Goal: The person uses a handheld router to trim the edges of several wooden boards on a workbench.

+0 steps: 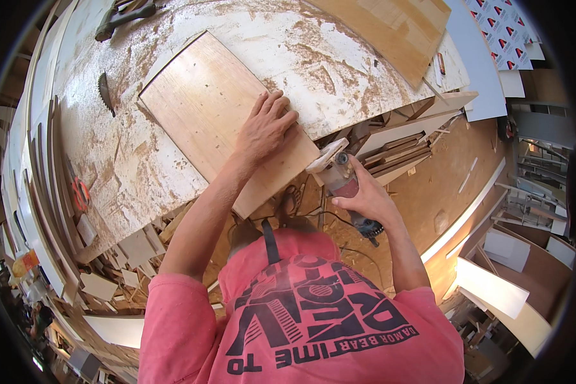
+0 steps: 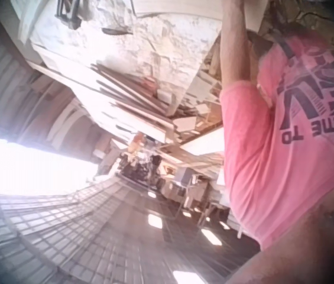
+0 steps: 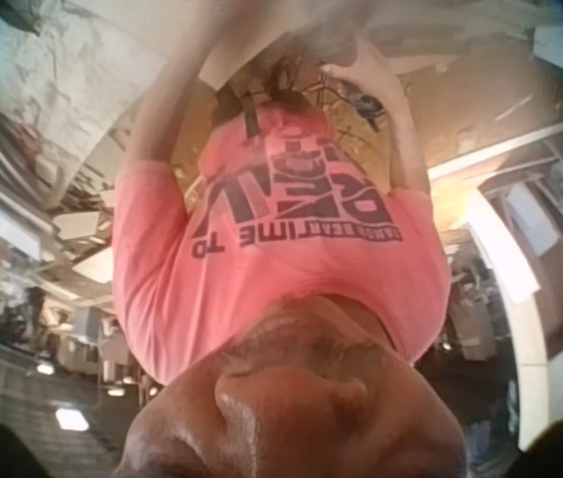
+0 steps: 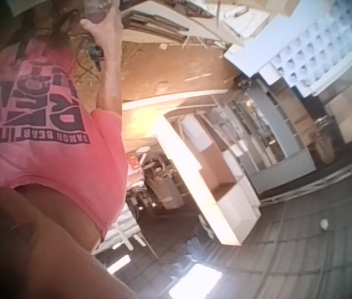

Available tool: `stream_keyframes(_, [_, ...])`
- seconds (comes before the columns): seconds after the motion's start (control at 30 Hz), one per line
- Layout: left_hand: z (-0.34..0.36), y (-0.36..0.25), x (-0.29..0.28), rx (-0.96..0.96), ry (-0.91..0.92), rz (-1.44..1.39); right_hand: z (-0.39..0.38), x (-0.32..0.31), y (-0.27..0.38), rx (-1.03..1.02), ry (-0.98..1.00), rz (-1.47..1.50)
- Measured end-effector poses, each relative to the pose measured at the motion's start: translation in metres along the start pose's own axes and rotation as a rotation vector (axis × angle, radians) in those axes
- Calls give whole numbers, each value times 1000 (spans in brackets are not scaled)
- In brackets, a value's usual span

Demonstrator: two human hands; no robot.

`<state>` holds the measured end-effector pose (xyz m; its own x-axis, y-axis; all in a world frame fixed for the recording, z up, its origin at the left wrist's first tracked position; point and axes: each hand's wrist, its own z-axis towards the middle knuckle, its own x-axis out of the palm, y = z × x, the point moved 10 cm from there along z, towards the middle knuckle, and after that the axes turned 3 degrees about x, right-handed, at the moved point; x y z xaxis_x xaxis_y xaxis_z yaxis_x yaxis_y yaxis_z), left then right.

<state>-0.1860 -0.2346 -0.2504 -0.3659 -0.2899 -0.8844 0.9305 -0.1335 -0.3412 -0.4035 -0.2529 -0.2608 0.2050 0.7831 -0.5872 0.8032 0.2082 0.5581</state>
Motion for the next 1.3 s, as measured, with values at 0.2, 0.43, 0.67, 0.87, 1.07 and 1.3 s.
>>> stream_keyframes(0.2, [0, 1, 1, -5, -13, 18, -1, 5, 3, -48, -42, -32])
stream_keyframes(0.43, [0, 0, -3, -11, -17, 21, -11, 20, 14, 35, 3, -51])
stream_keyframes(0.67, [0, 1, 0, -10, -45, 3, -25, 60, 23, 29, 22, -62])
stream_keyframes(0.87, [1, -1, -2, 2, -74, 16, -42, 94, 36, 41, 38, -75])
stream_keyframes(1.07, [0, 1, 0, 8, -120, 29, -58, 127, 53, -23, 16, -73])
stream_keyframes(1.3, [0, 3, 6, 17, -69, 9, -69, 149, 68, 47, 100, -51])
